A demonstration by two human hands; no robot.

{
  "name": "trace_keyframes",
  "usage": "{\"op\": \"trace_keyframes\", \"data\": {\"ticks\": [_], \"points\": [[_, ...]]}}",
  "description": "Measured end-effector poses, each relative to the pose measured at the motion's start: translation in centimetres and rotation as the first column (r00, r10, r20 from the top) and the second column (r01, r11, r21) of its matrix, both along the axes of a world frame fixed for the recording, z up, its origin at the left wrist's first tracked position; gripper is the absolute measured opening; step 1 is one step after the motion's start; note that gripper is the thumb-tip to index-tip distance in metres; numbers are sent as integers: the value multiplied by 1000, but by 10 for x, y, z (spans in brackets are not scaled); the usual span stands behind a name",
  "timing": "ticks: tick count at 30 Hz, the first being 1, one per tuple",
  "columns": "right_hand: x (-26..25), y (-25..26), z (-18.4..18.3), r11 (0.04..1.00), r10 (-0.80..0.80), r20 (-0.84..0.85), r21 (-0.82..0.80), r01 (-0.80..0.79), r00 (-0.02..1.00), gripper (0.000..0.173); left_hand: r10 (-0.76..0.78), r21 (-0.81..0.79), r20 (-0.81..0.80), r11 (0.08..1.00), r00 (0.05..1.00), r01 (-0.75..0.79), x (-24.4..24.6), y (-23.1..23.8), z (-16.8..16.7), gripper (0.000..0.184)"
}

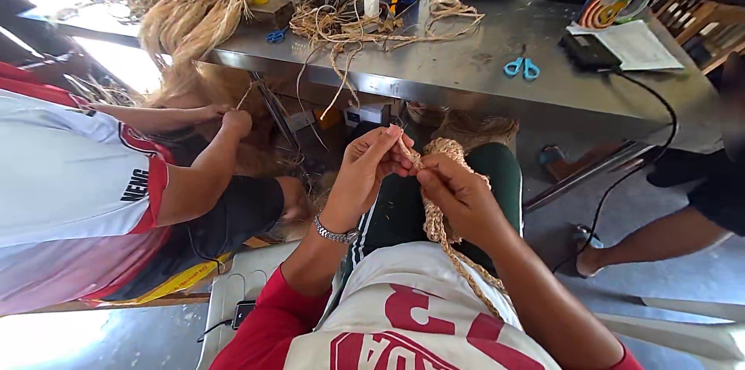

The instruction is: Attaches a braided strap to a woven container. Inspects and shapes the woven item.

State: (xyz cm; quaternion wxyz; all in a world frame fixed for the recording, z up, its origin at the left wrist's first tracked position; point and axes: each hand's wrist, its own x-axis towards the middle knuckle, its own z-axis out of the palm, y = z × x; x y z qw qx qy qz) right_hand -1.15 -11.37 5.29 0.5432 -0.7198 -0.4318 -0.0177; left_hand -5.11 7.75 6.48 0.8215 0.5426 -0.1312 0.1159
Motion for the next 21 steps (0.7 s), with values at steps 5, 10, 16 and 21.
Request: {"op": "trace_keyframes", "data": {"ticks": [5,10,16,21], "points": [[-2,-12,5,986,135,-234,-68,-155,963,28,85,-11,-18,996,996,-85,-3,4,1,30],[0,-29,6,984,103,-202,-125,-130,974,29,158,-26,3,987,988,-157,-10,18,1,26],[-1,-32,-1,977,128,-156,-151,-151,979,29,164,-70,-23,984,986,-165,-13,13,-1,30],[-5,-32,-8,973,186,-202,-98,-209,962,29,120,-110,-73,986,990,-128,-12,10,3,28]]}}
